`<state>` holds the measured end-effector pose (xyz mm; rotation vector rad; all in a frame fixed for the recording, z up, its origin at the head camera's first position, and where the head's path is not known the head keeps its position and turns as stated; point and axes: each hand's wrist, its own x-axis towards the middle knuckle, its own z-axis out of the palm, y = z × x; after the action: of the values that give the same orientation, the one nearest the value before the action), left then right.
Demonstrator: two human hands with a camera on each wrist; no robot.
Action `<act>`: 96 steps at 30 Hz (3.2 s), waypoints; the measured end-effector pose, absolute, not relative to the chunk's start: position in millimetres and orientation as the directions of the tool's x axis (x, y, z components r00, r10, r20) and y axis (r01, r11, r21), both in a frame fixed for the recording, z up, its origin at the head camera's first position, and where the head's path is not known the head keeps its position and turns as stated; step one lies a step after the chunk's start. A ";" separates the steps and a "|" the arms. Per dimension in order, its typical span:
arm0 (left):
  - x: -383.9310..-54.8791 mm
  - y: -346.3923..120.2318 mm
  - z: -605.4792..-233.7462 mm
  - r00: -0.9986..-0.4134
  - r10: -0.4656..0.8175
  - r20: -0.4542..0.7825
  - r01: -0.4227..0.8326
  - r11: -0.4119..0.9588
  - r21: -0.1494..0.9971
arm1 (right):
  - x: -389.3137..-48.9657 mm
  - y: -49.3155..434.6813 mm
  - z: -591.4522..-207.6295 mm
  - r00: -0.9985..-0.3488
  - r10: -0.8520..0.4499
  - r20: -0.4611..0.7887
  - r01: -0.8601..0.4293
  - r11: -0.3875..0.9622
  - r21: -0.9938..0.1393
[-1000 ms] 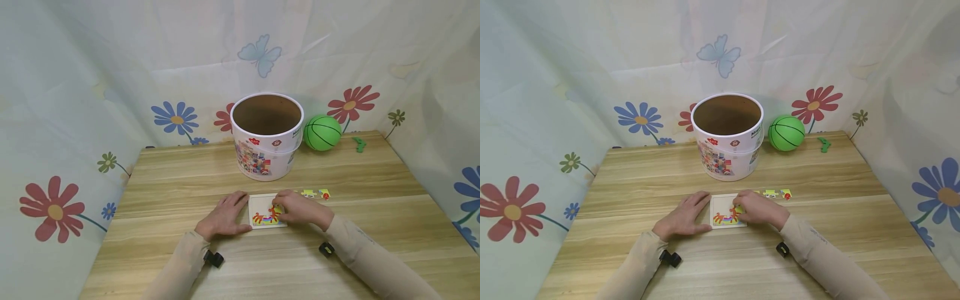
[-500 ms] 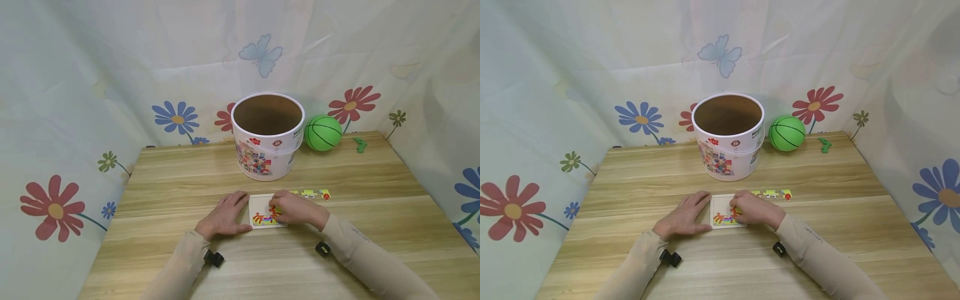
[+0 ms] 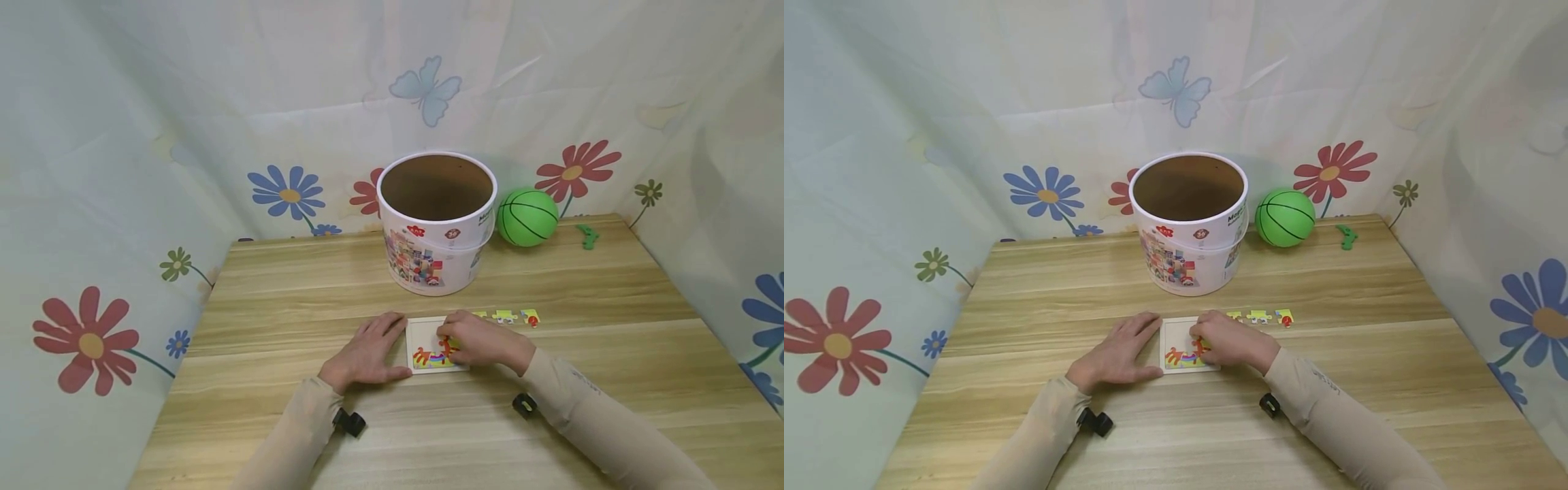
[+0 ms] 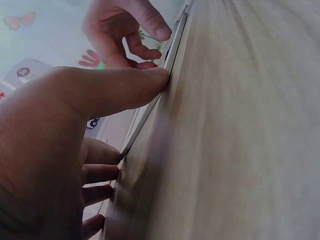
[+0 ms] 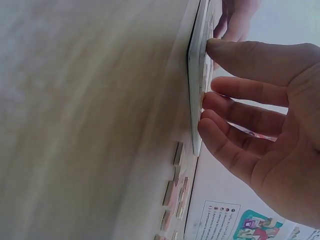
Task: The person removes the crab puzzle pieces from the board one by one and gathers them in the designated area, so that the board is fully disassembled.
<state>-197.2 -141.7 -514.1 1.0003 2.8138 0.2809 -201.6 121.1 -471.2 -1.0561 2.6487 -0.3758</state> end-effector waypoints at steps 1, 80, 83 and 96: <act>-197.3 -141.7 -514.1 -0.769 0.635 -0.071 0.609 0.762 0.222 | -201.9 120.9 -471.2 -0.699 -0.700 -0.148 -0.631 0.700 -0.334; -198.7 -141.8 -514.3 -0.770 0.633 -0.080 0.606 0.764 0.219 | -209.0 126.4 -471.1 -0.740 -0.666 -0.100 -0.558 0.690 -0.461; -199.0 -141.7 -514.6 -0.771 0.631 -0.087 0.603 0.767 0.218 | -209.5 128.4 -468.9 -0.741 -0.664 -0.100 -0.557 0.691 -0.460; -195.2 -140.2 -514.7 -0.769 0.629 -0.117 0.593 0.769 0.236 | -206.0 142.2 -467.8 -0.775 -0.631 -0.038 -0.560 0.713 -0.421</act>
<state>-195.2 -140.2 -514.7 0.9682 2.7748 0.2762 -206.0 142.2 -467.8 -0.9612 2.7397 -0.5862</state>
